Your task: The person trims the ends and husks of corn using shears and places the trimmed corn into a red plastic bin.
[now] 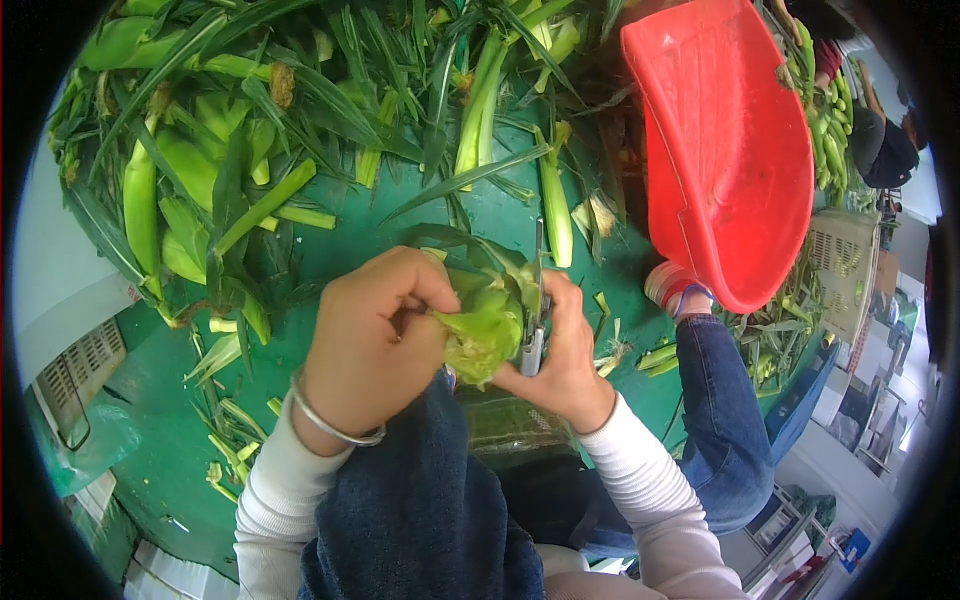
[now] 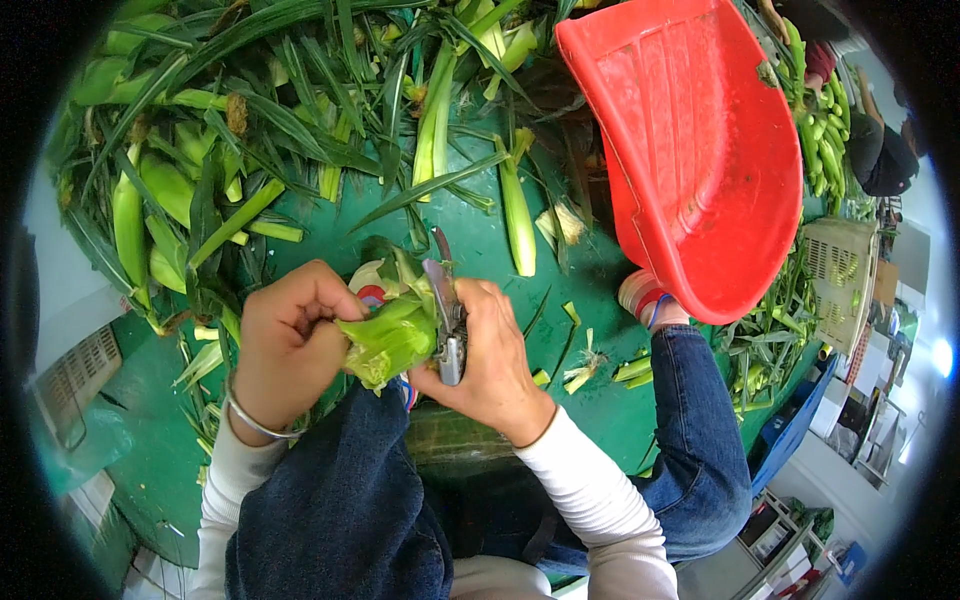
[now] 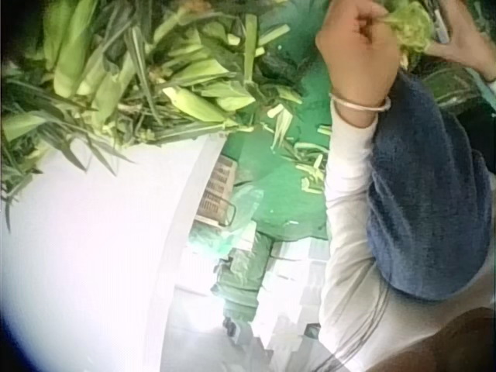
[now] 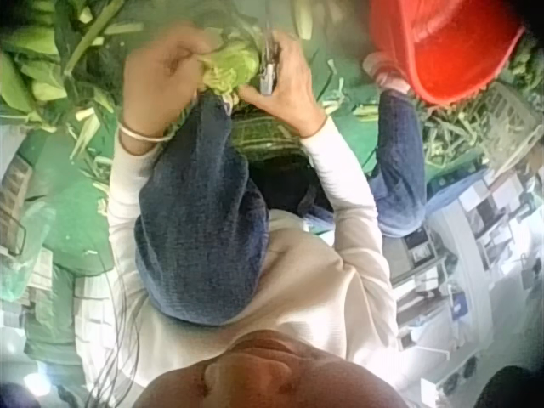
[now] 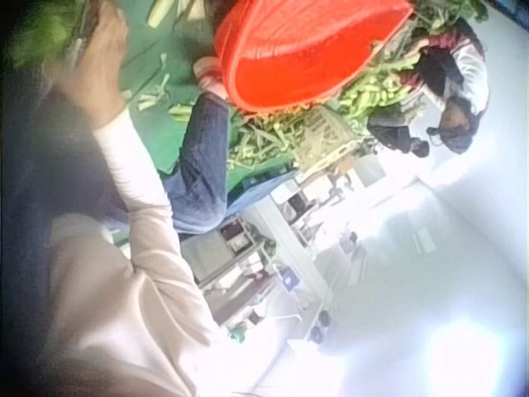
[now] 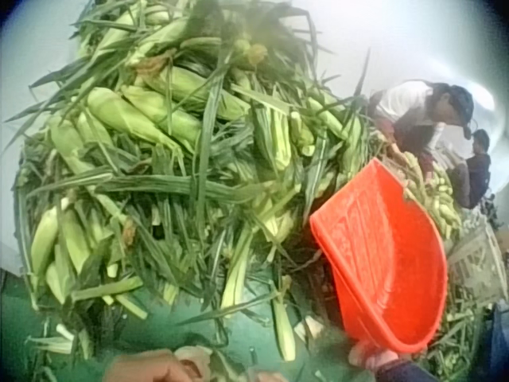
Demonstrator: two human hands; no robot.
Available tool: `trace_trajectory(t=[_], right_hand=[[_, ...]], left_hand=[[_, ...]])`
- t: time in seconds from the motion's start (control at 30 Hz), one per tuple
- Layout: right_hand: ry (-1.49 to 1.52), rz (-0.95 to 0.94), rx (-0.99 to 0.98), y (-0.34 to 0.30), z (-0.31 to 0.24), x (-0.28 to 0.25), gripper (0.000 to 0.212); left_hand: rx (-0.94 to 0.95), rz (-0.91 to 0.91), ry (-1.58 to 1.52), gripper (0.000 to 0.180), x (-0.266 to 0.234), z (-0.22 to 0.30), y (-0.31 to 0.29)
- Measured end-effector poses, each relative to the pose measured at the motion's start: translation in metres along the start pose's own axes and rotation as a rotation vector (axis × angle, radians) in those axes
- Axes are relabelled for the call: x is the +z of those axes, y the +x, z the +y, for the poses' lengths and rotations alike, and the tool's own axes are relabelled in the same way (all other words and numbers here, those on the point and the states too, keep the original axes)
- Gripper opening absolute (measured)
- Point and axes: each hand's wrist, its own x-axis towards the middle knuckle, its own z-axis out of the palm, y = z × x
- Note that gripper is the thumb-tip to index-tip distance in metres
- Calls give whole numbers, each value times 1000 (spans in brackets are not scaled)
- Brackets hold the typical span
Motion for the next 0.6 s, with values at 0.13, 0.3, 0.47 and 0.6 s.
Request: trace_trajectory(t=[0.13,0.3,0.47,0.6], right_hand=[[340,-44,187,-6,-2,1,77],[244,-89,194,-5,-2,5,76],[214,-217,285,4,-36,-5,72],[55,-462,170,-8,-45,-33,74]], left_hand=[[34,-10,-245,19,2,7,4],[304,47,-30,24,-15,-9,3],[480,7,512,30,-15,0,-7],[144,332,-99,12,-51,-28,13]])
